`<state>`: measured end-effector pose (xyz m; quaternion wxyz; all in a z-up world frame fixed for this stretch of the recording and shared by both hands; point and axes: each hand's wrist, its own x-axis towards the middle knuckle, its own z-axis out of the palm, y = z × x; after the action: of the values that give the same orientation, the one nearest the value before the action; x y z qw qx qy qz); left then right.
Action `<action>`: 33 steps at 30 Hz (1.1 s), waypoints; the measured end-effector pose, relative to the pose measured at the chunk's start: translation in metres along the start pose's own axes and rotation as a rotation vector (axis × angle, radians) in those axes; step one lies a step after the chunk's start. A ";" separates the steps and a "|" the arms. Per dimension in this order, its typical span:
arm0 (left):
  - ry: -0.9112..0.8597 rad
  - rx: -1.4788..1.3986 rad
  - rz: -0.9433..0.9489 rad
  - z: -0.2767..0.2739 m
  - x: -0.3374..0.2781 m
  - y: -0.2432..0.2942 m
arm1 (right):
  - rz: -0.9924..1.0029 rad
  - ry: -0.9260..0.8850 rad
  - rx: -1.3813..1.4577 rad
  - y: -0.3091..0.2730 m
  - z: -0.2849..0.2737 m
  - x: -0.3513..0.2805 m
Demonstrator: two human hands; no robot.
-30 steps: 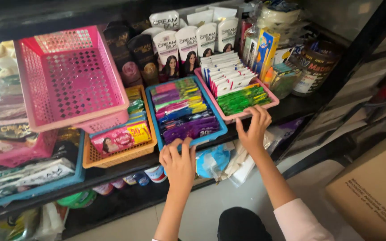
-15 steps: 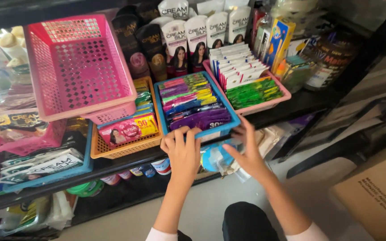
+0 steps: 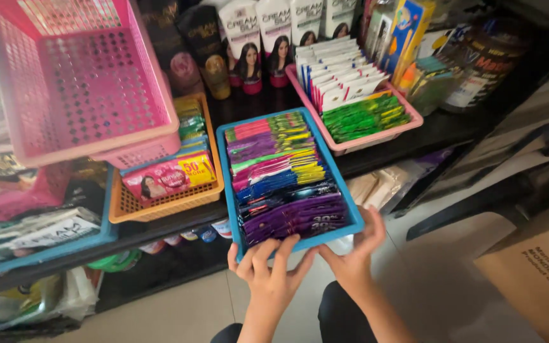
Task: Organizing various consumer goods including diaper packs, medicine boxes, and shampoo sachets on storage shelves.
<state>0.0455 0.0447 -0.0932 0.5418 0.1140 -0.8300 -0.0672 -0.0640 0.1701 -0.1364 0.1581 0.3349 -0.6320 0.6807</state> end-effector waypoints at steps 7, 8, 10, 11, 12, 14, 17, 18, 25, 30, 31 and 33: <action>0.084 0.040 0.005 0.015 -0.040 -0.004 | -0.416 0.010 -0.485 -0.014 -0.033 0.003; 0.086 0.037 0.004 0.021 -0.049 -0.007 | -0.418 0.010 -0.488 -0.010 -0.036 0.001; 0.140 0.085 0.073 0.030 -0.071 -0.011 | -0.449 -0.106 -0.475 -0.001 -0.045 -0.008; 0.131 0.081 0.069 0.033 -0.078 -0.014 | -0.439 -0.110 -0.479 -0.001 -0.046 -0.009; 0.165 0.098 0.109 0.037 -0.084 -0.015 | -0.437 -0.205 -0.497 -0.002 -0.048 -0.010; 0.200 0.112 0.145 0.043 -0.090 -0.017 | -0.435 -0.304 -0.517 0.002 -0.051 -0.011; 0.240 0.167 0.179 0.045 -0.091 -0.018 | -0.406 -0.328 -0.518 0.009 -0.052 -0.012; 0.254 0.144 0.176 0.044 -0.091 -0.018 | -0.418 -0.298 -0.490 0.009 -0.050 -0.011; 0.254 0.062 0.107 0.049 -0.103 -0.024 | -0.408 -0.260 -0.516 0.001 -0.045 -0.018; 0.272 0.135 0.134 0.048 -0.092 -0.024 | -0.513 -0.230 -0.677 -0.017 -0.040 -0.018; 0.289 0.136 0.128 0.048 -0.092 -0.023 | -0.539 -0.250 -0.730 -0.021 -0.039 -0.019; 0.269 0.131 0.120 0.047 -0.094 -0.022 | -0.545 -0.249 -0.739 -0.022 -0.036 -0.022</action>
<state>0.0416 0.0474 -0.2008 0.6425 0.1074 -0.7579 0.0354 -0.0432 0.2125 -0.1330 0.3626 0.4890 -0.7351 0.2985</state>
